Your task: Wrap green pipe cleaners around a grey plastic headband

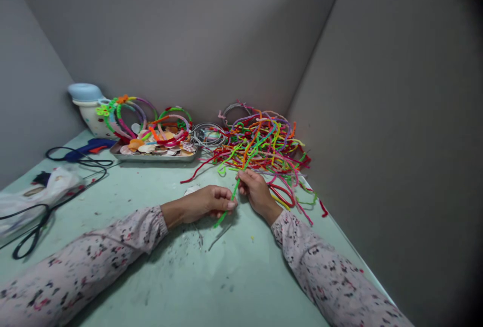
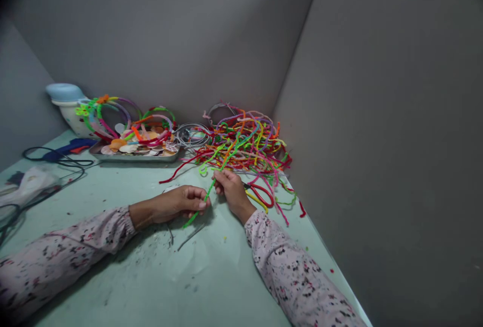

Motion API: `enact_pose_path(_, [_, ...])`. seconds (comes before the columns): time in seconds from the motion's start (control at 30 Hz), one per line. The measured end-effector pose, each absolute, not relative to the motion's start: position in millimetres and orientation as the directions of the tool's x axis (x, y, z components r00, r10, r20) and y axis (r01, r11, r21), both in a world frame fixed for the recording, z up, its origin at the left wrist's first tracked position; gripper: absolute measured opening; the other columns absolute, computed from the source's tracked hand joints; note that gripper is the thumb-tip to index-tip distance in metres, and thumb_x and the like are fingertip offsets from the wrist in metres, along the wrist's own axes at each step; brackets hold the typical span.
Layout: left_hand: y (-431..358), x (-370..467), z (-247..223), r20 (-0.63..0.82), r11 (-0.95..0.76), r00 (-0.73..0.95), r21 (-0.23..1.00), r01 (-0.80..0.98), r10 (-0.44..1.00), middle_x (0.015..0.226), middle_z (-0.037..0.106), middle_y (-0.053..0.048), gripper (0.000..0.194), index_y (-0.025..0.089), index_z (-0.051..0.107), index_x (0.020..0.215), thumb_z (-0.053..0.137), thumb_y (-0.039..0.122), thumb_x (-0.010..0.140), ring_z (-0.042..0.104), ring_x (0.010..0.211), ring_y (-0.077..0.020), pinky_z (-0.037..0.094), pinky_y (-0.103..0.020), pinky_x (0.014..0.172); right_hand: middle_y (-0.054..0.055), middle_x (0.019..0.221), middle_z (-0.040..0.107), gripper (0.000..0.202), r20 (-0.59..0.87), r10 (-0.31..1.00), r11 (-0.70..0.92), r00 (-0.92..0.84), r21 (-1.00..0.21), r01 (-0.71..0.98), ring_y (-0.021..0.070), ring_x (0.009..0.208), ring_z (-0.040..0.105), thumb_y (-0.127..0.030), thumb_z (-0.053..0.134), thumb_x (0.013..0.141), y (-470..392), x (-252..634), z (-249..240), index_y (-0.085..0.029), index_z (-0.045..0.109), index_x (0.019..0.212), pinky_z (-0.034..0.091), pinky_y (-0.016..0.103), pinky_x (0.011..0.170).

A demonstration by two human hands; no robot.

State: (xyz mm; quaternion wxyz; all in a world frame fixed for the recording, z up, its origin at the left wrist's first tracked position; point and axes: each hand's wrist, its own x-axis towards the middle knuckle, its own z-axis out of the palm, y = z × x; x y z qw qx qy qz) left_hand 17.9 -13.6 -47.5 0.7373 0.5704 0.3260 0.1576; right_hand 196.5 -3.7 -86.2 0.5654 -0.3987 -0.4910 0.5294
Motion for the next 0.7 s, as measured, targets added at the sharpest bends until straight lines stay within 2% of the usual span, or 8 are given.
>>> enact_pose_path(0.17, [-12.2, 19.6, -49.2, -0.291, 0.311, 0.709, 0.945, 0.105, 0.643, 0.064, 0.053, 0.003, 0.029, 0.013, 0.058, 0.077, 0.074, 0.036, 0.070, 0.040, 0.049, -0.0037, 0.027, -0.018, 0.046, -0.004, 0.053, 0.052, 0.030, 0.123, 0.991, 0.109, -0.056, -0.971, -0.211, 0.0073, 0.044, 0.045, -0.046, 0.061, 0.080, -2.9, 196.3, -86.0, -0.018, 0.058, 0.070, 0.031, 0.020, 0.044])
enact_pose_path(0.27, [-11.1, 19.5, -51.8, -0.309, 0.314, 0.698, 0.941, 0.125, 0.646, 0.060, 0.050, 0.004, 0.029, 0.014, 0.058, 0.075, 0.076, 0.036, 0.067, 0.040, 0.048, -0.0042, 0.027, -0.018, 0.046, -0.004, 0.056, 0.053, 0.031, 0.113, 0.994, 0.108, -0.004, -0.959, -0.260, 0.0067, 0.045, 0.045, -0.047, 0.061, 0.079, -1.7, 197.0, -85.5, -0.018, 0.059, 0.071, 0.031, 0.020, 0.043])
enact_pose_path(0.47, [-10.7, 18.4, -52.9, -0.330, 0.301, 0.705, 0.938, 0.171, 0.628, 0.063, 0.057, 0.002, 0.032, 0.013, 0.061, 0.075, 0.076, 0.039, 0.065, 0.039, 0.047, -0.0043, 0.027, -0.018, 0.045, -0.004, 0.055, 0.051, 0.031, 0.113, 0.991, 0.129, 0.074, -0.953, -0.275, 0.0062, 0.043, 0.043, -0.047, 0.063, 0.077, -0.2, 198.5, -86.0, -0.018, 0.058, 0.067, 0.029, 0.019, 0.040])
enact_pose_path(0.7, [-12.0, 16.8, -47.6, -0.367, 0.296, 0.738, 0.926, 0.234, 0.566, 0.066, 0.062, 0.000, 0.033, 0.013, 0.062, 0.072, 0.079, 0.040, 0.062, 0.043, 0.048, -0.0051, 0.030, -0.019, 0.047, -0.004, 0.055, 0.050, 0.030, 0.142, 0.989, 0.150, 0.050, -0.958, -0.246, 0.0068, 0.044, 0.043, -0.047, 0.061, 0.079, -1.7, 197.3, -85.7, -0.018, 0.061, 0.070, 0.029, 0.020, 0.042])
